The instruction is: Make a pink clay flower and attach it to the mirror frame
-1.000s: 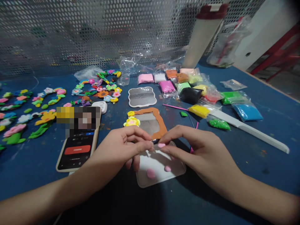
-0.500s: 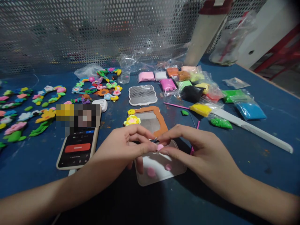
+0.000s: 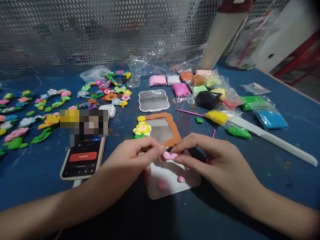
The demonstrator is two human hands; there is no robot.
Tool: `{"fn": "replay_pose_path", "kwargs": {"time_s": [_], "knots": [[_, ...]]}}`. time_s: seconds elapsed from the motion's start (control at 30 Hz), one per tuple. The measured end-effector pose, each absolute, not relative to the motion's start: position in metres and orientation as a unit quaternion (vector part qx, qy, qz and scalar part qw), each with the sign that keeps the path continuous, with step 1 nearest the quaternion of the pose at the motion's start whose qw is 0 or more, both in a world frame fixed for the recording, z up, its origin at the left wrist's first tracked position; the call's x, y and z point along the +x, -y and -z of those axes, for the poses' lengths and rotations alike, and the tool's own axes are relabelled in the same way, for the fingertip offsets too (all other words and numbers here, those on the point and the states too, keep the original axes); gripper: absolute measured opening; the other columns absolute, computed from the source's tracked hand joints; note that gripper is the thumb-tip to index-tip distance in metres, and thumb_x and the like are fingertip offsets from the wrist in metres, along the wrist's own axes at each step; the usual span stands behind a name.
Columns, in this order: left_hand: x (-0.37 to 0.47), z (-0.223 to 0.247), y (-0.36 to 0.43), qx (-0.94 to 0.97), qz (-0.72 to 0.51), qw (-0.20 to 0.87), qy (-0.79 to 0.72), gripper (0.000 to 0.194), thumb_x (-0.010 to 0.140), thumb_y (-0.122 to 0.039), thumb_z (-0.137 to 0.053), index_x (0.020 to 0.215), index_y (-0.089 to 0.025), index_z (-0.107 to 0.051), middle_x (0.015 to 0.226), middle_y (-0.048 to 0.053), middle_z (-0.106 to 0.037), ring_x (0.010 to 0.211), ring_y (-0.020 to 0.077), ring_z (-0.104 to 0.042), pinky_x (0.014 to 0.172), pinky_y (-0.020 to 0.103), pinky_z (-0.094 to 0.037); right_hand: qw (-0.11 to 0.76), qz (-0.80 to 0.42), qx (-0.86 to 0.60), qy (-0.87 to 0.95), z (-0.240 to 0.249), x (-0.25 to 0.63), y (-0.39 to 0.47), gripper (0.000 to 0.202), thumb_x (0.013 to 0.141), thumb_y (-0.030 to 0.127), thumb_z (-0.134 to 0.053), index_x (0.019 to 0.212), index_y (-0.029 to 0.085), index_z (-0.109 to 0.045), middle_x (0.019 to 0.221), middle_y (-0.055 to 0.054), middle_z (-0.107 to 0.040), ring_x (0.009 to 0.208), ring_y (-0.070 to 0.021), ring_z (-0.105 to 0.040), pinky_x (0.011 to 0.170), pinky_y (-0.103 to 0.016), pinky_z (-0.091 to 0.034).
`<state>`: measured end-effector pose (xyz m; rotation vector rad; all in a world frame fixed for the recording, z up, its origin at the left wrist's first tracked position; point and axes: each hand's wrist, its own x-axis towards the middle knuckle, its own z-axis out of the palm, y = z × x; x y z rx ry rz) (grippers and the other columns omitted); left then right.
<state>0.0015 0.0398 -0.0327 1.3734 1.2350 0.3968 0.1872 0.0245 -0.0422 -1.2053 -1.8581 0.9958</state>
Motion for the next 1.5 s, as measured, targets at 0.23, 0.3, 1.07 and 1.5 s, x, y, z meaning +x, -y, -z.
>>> {"fn": "replay_pose_path", "kwargs": {"time_s": [0.23, 0.3, 1.07, 1.5], "knots": [[-0.01, 0.034, -0.029, 0.822, -0.134, 0.182, -0.523, 0.03, 0.092, -0.033, -0.036, 0.072, -0.019, -0.052, 0.069, -0.001, -0.056, 0.065, 0.0141, -0.053, 0.058, 0.026, -0.033, 0.29, -0.343, -0.449, 0.772, 0.051, 0.185, -0.025, 0.004, 0.08, 0.021, -0.066, 0.077, 0.023, -0.067, 0.07, 0.003, -0.069, 0.065, -0.013, -0.063, 0.062, -0.026, -0.047], [-0.013, 0.036, -0.027, 0.842, -0.11, 0.129, -0.511, 0.031, 0.093, -0.033, -0.033, 0.071, -0.019, -0.05, 0.066, -0.001, -0.054, 0.062, 0.0141, -0.052, 0.056, 0.027, -0.03, 0.28, -0.319, -0.423, 0.8, 0.054, 0.185, -0.025, 0.007, 0.08, 0.015, -0.065, 0.077, 0.022, -0.066, 0.073, 0.002, -0.068, 0.071, -0.014, -0.062, 0.067, -0.028, -0.046], [-0.013, 0.043, -0.004, 0.915, -0.028, 0.011, -0.402, 0.033, 0.093, -0.023, -0.035, 0.12, -0.022, -0.053, 0.082, 0.003, -0.063, 0.049, 0.0187, -0.062, 0.04, 0.029, -0.042, 0.251, -0.324, -0.425, 0.807, 0.055, 0.196, -0.028, 0.02, 0.084, 0.009, -0.056, 0.099, 0.02, -0.062, 0.092, -0.001, -0.063, 0.086, -0.0108, -0.058, 0.072, -0.021, -0.046], [-0.011, 0.047, -0.018, 0.931, 0.045, 0.035, -0.36, 0.038, 0.092, -0.029, -0.041, 0.13, -0.027, -0.042, 0.08, 0.0, -0.057, 0.05, 0.0161, -0.057, 0.04, 0.026, -0.034, 0.234, -0.344, -0.464, 0.782, 0.056, 0.199, -0.027, 0.014, 0.086, 0.012, -0.052, 0.086, 0.02, -0.065, 0.093, -0.003, -0.06, 0.086, -0.0132, -0.058, 0.076, -0.028, -0.049]]}}
